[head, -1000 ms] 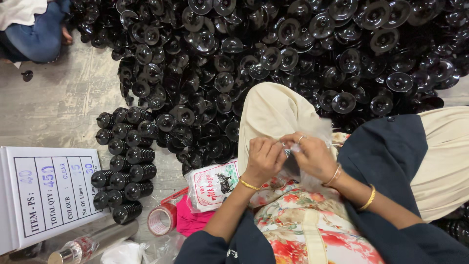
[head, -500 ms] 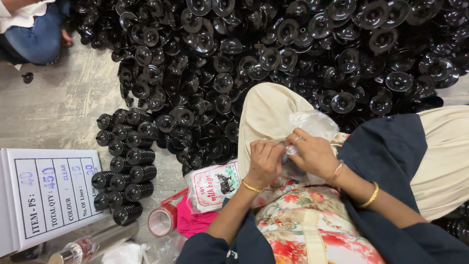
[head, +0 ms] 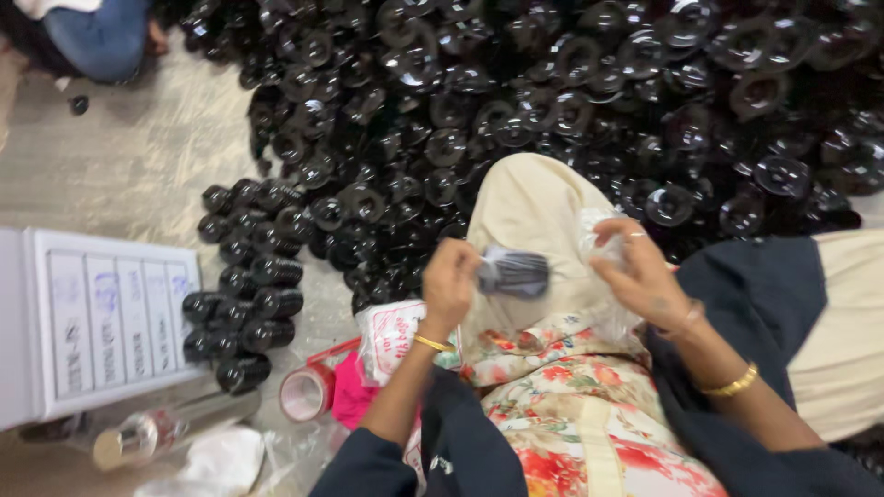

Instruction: The person sits on the floor among large piles of black plastic caps and places caps one at a time into a small clear plastic bag, then ties the bag closed and sets it aside. A sign listing item, total quantity and colour lies next to the work area.

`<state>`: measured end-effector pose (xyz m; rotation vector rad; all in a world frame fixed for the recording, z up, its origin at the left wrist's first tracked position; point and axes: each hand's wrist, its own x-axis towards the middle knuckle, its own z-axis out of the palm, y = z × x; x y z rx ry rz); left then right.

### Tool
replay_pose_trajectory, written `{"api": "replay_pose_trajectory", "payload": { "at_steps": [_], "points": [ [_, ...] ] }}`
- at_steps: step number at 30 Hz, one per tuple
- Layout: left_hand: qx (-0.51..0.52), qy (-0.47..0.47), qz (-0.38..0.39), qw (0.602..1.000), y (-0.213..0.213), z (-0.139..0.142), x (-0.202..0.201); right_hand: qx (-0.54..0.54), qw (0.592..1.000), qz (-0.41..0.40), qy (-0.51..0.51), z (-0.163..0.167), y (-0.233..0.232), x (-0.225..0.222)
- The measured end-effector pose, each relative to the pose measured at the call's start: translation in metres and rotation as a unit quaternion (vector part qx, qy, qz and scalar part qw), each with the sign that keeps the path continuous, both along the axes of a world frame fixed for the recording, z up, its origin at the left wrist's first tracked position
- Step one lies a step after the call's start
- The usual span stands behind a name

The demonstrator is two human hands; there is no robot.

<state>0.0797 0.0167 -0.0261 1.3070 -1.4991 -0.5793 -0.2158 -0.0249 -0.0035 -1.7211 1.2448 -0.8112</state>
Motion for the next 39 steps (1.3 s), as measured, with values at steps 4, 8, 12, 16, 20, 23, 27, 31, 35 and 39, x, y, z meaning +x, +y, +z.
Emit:
{"api": "replay_pose_trajectory", "payload": {
  "at_steps": [4,8,12,16,20,23,27,31,35,39],
  "points": [
    [-0.063,-0.090,0.168,0.980,-0.006,0.025,0.131,0.072,0.971,-0.012,-0.229,-0.010,0.006,-0.009],
    [-0.242,0.003,0.384,0.891,-0.003,0.106,0.306,0.162,0.930,-0.074,-0.323,-0.029,0.006,-0.027],
    [-0.353,0.163,0.448,0.805,0.033,0.159,0.407,0.104,0.926,-0.073,-0.355,-0.044,0.005,-0.035],
    [-0.289,0.092,0.431,0.850,0.045,0.112,0.405,0.100,0.916,-0.078,-0.380,-0.042,0.007,-0.024],
    [-0.075,0.164,0.430,0.885,0.044,0.028,0.384,0.107,0.932,-0.102,-0.332,-0.029,0.011,-0.022],
    [0.091,-0.098,0.472,0.871,0.052,-0.017,0.376,0.052,0.965,-0.083,-0.244,-0.021,0.011,-0.026],
    [0.213,-0.278,0.436,0.829,0.066,-0.057,0.358,0.127,0.918,-0.069,-0.370,-0.016,0.017,-0.019],
    [0.294,-0.360,0.441,0.767,0.072,-0.080,0.340,0.088,0.943,-0.057,-0.316,-0.011,0.017,0.002],
    [0.326,-0.383,0.402,0.765,0.071,-0.079,0.332,0.112,0.937,-0.056,-0.326,-0.006,0.015,0.014],
    [0.344,-0.315,0.306,0.830,0.069,-0.083,0.303,0.105,0.936,-0.042,-0.334,-0.009,0.015,0.020]
  ]
}}
